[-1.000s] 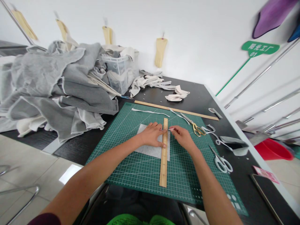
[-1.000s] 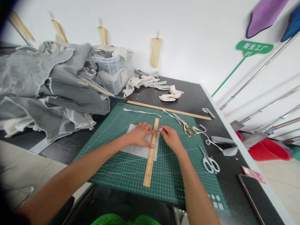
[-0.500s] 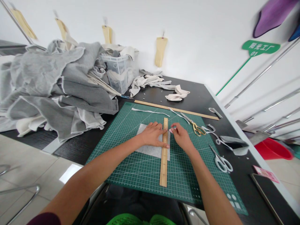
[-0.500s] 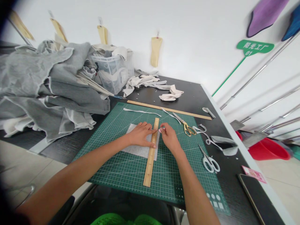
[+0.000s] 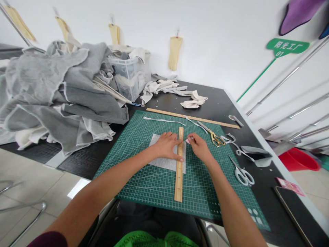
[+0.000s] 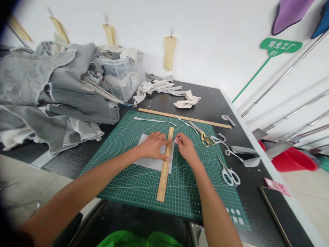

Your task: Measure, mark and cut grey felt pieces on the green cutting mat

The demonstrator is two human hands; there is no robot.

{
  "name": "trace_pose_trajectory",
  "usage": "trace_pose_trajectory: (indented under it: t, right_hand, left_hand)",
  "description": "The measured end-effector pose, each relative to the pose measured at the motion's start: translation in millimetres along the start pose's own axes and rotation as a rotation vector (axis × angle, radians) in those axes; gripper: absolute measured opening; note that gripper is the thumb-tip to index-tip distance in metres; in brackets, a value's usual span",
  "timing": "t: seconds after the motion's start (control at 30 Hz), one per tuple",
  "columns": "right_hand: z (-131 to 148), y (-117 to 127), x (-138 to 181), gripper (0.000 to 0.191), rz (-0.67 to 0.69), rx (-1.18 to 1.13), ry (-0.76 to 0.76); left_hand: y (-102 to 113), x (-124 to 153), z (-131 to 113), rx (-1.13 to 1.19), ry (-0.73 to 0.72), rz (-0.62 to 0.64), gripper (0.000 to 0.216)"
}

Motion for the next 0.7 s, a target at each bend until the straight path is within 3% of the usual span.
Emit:
trace_pose_trajectory:
  t: [0.7]
  right_hand:
    - [-13.4,-4.7,2.8,0.008,0.133,-0.087,-0.087]
  left_hand:
    - [-0.9,0.3,-0.1,0.003,-0.001,0.001,0.097]
Point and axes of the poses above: each hand's wrist, its own x-axis away from the middle knuckle, its own y-axis out of the back of the hand, z = x × y, the point moved 10 cm from there along -x, towards the middle knuckle, and after that the axes turned 11 degrees about -z, right-handed, at the moved point
